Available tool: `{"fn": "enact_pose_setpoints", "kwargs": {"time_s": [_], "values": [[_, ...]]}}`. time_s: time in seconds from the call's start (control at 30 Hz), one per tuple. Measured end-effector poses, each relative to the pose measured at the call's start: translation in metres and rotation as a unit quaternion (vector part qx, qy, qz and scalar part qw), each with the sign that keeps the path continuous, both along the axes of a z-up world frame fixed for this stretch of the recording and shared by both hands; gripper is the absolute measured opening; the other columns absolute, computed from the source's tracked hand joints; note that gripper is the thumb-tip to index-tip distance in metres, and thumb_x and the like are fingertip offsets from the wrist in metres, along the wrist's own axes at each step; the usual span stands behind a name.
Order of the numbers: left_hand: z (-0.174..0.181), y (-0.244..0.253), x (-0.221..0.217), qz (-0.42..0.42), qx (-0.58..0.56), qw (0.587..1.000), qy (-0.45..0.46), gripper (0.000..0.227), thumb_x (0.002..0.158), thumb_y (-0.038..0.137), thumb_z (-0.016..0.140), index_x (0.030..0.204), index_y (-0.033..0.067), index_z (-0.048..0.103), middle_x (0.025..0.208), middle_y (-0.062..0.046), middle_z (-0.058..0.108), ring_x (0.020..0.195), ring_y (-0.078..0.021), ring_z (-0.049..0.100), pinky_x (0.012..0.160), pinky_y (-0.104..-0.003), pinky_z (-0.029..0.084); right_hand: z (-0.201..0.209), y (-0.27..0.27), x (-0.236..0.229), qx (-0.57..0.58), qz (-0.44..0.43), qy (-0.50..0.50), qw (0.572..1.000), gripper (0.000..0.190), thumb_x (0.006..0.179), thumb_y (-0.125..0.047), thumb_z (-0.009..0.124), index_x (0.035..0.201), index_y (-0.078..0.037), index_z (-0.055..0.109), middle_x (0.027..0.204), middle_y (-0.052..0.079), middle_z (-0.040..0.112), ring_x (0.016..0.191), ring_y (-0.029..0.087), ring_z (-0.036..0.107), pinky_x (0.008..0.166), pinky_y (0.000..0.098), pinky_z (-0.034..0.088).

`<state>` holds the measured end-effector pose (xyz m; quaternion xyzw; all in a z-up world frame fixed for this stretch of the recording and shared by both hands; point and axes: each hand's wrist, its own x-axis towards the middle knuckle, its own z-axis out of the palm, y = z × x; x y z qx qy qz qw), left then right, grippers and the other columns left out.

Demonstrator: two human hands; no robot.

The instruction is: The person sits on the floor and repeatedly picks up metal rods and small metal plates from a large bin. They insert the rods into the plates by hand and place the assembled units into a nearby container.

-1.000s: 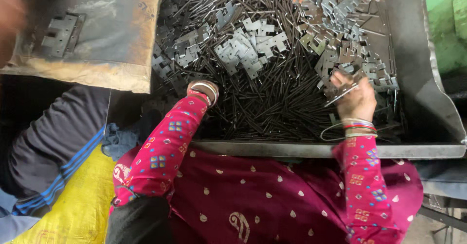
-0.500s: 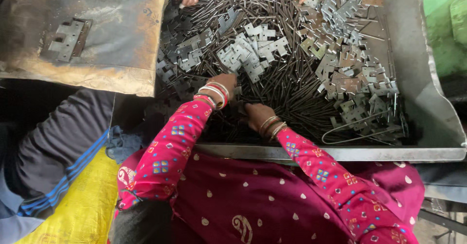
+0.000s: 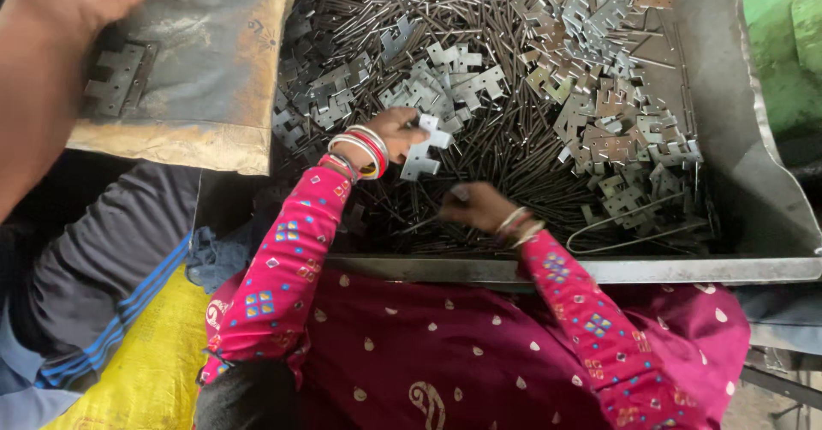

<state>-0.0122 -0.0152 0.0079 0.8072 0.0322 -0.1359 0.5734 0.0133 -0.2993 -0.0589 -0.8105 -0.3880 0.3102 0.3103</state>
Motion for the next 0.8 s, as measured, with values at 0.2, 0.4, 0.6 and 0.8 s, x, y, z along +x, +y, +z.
{"fn": "enact_pose_setpoints", "kwargs": {"time_s": [0.2, 0.4, 0.6, 0.8], "values": [[0.028, -0.022, 0.003, 0.115, -0.187, 0.973, -0.072, 0.042, 0.096, 0.029, 0.075, 0.124, -0.0007, 0.066, 0.096, -0.009, 0.069, 0.086, -0.0178, 0.07, 0.065, -0.039, 0.064, 0.014, -0.062, 0.034, 0.423, -0.325, 0.287, 0.795, 0.039, 0.099, -0.036, 0.07, 0.127, -0.011, 0.059, 0.104, 0.015, 0.07, 0.089, 0.025, 0.069, 0.082, 0.0513, 0.057], [0.011, -0.081, -0.008, 0.134, -0.258, 0.957, -0.002, 0.052, 0.088, 0.034, 0.075, 0.13, 0.0077, 0.06, 0.095, -0.015, 0.074, 0.075, -0.0288, 0.075, 0.057, -0.041, 0.064, 0.012, -0.086, 0.025, 0.369, -0.349, 0.487, 0.71, 0.038, 0.099, -0.031, 0.064, 0.129, -0.008, 0.062, 0.114, 0.008, 0.07, 0.099, 0.023, 0.068, 0.091, 0.0649, 0.056], [-0.041, -0.169, -0.049, 0.031, 0.172, 0.966, -0.191, 0.073, 0.088, 0.04, 0.072, 0.14, -0.0052, 0.047, 0.083, -0.031, 0.07, 0.079, -0.0497, 0.07, 0.073, -0.051, 0.057, 0.034, -0.034, -0.024, 0.357, -0.372, 0.485, 0.707, 0.065, 0.105, -0.056, 0.057, 0.136, 0.001, 0.061, 0.119, 0.016, 0.072, 0.103, 0.026, 0.07, 0.091, 0.045, 0.056], [-0.047, -0.132, -0.032, 0.124, 0.108, 0.963, -0.212, 0.034, 0.093, 0.015, 0.063, 0.125, 0.0046, 0.068, 0.09, -0.024, 0.075, 0.086, -0.0425, 0.074, 0.076, -0.045, 0.06, 0.043, -0.066, 0.0, 0.109, -0.317, 0.207, 0.919, 0.055, 0.086, -0.049, 0.064, 0.125, -0.011, 0.064, 0.108, 0.01, 0.076, 0.098, 0.026, 0.076, 0.077, 0.0467, 0.065]]}}
